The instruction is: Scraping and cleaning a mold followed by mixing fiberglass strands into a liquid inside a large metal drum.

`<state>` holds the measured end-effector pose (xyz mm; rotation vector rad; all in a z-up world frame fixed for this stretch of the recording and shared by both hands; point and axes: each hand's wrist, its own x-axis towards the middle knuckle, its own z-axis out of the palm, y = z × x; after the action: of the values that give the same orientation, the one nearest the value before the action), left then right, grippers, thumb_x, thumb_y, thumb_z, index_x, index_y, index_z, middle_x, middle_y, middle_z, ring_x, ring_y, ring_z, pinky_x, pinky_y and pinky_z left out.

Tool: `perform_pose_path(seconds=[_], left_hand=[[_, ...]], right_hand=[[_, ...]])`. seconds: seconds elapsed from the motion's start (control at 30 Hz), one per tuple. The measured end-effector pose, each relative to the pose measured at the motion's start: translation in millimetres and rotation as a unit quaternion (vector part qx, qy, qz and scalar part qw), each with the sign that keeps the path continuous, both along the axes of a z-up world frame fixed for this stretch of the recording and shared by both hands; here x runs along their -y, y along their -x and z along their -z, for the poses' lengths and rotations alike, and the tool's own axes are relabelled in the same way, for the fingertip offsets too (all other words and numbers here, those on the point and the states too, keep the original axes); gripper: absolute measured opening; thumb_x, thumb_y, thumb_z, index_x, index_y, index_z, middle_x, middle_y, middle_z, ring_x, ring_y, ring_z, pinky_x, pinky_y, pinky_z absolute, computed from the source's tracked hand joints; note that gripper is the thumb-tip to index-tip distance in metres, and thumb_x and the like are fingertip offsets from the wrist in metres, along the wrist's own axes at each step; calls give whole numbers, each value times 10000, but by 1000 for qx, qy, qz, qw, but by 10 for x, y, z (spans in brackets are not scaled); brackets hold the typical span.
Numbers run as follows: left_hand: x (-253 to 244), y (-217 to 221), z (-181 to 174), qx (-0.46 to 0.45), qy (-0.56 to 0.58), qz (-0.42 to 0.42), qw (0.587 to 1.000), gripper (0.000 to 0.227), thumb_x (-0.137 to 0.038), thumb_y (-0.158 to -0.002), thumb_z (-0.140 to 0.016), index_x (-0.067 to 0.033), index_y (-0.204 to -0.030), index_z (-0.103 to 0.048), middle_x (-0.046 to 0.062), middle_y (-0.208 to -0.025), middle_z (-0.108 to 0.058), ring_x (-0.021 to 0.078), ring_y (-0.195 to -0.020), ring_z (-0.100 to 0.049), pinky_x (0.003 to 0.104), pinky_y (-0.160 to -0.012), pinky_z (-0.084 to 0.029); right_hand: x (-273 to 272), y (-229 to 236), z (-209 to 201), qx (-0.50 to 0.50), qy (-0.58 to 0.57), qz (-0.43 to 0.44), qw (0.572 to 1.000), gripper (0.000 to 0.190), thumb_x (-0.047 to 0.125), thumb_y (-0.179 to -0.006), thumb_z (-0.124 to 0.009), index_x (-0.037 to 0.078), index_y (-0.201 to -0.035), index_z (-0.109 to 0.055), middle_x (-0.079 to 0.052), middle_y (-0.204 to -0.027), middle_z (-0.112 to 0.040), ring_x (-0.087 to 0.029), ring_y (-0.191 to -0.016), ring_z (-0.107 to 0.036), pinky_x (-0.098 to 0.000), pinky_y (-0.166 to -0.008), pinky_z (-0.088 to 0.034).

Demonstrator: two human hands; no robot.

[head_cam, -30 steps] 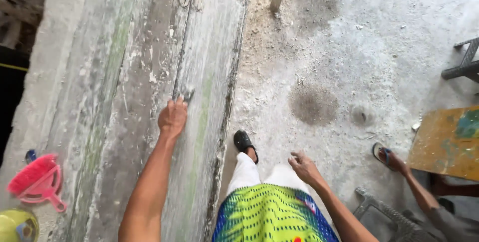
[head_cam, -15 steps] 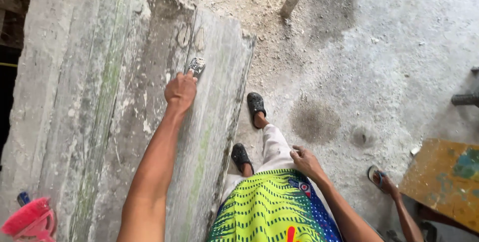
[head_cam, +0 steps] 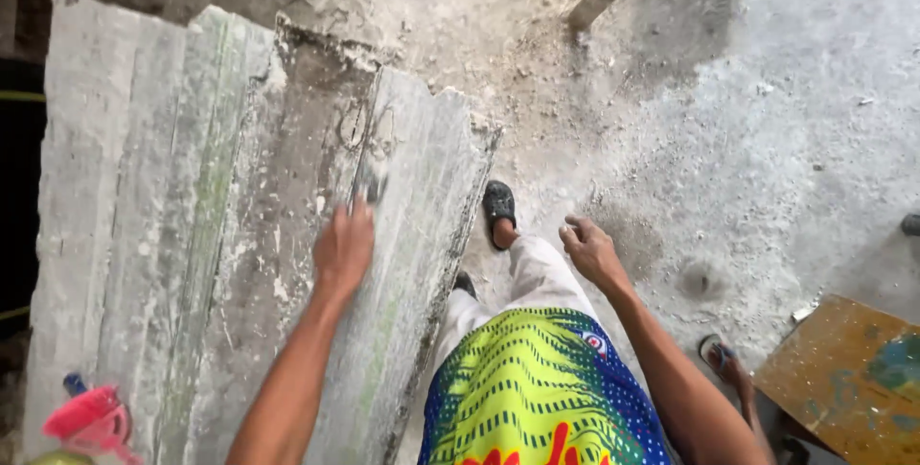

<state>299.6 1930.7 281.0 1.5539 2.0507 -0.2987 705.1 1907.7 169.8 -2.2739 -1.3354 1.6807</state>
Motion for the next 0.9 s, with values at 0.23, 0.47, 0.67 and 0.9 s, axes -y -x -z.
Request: perform_pose_path(seconds=[0.23, 0.47, 0.67, 0.9], left_hand=[[-24, 108, 485, -97, -67, 70, 991, 348, -314, -1084, -457, -156, -1349, -617, 128, -1008, -650, 384, -858, -771, 499, -663, -643], [-821, 37, 577, -63, -33, 59, 996, 337, -320, -1108, -417, -133, -1322, -596, 138, -1024, -641, 385, -851, -763, 507, -628, -648], [-544, -15, 496, -101, -129, 94, 982, 317, -320, -1082, -481, -166, -1310, -638, 95, -952, -636, 357, -741, -770, 498, -551, -639], [50, 0, 1001, -99, -133, 84, 983, 333, -321, -1016, -589, -242, -1337, -636, 29, -1056, -623, 274, -840, -760, 423, -580, -661]], right_hand=[[-286, 277, -217, -30, -11, -33, 999, 506, 358, -982, -613, 89, -1409, -634, -188, -1106, -765, -326, -1032, -735, -516, -946, -537], [-346, 394, -54, -22, 16, -99, 995, 532, 426, -971, -574, 120, -1401, -639, -179, -1093, -769, -405, -1132, -680, -581, -992, -498], [-542, 436, -448, -53, -1, -92, 994, 531, 405, -983, -571, 108, -1420, -617, -188, -1144, -766, -383, -1107, -709, -560, -1002, -499], [-211, 0, 376, 3, 50, -40, 998, 542, 471, -974, -595, 171, -1424, -634, -93, -1070, -794, -268, -1058, -737, -505, -976, -535]])
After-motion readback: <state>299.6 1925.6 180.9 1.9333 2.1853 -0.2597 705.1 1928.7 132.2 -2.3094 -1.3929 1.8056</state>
